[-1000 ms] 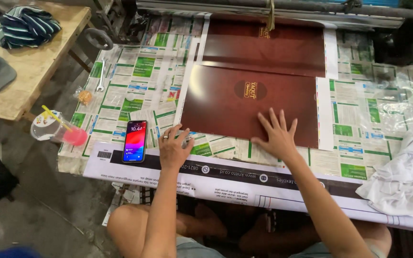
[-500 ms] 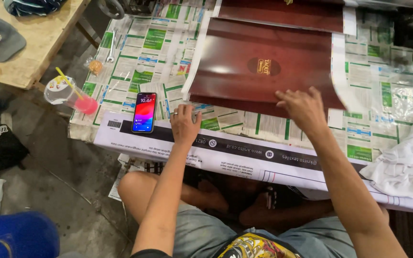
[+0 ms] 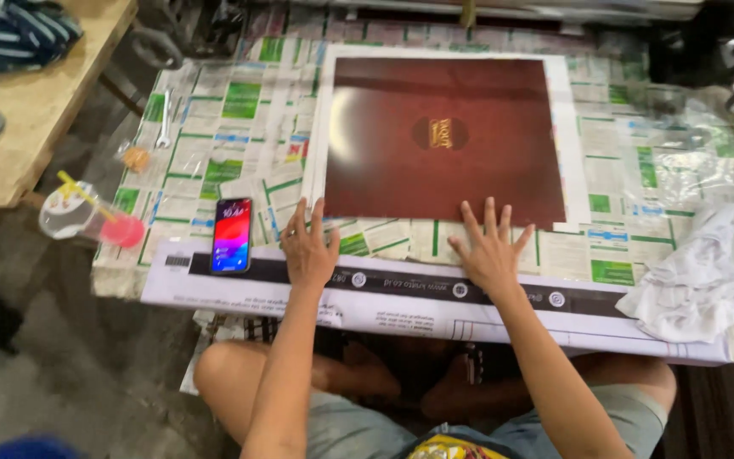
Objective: The person feeds printed paper sheets through a laminating or coating machine on a production floor.
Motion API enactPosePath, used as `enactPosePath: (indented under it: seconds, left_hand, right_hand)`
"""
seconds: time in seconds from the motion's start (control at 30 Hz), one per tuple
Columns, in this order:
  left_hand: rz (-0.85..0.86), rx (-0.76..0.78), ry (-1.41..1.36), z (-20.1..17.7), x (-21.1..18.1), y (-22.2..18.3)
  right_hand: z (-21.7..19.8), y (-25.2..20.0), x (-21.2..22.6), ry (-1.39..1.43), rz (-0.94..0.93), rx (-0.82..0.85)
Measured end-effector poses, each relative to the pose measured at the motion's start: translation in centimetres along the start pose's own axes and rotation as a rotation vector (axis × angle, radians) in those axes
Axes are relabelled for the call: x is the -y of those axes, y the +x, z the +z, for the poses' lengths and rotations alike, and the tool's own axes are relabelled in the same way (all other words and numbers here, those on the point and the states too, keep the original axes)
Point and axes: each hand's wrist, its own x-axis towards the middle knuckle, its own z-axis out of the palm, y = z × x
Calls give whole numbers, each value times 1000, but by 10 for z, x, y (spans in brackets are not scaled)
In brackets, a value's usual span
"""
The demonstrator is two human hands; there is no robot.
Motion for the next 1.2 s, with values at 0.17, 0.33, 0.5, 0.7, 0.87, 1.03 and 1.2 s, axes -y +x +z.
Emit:
enactPosePath:
  seconds: [0.17,0.33,0.5,0.7,0.87,1.03,1.2]
  left_hand:
    - [-9,72,42,8,4,3]
    - [-58,137,83,6,2,4]
    - [-98,153,63,3,0,7]
    - [-118,166,49,0,-2,9]
    - [-130,162,35,-2,-3,11]
    - [-137,144,37,0,-4,11]
    - [-135,112,33,3,-2,9]
  right_hand:
    - [2,36,-11,-22,67,113]
    - [8,77,-20,-16,100,126]
    - [8,111,-20,2,144,162]
    - [11,145,-21,7,167,216]
    - [18,169,-28,-5,172,244]
    - [20,191,-33,-6,169,240]
    - [19,208,-32,4,172,234]
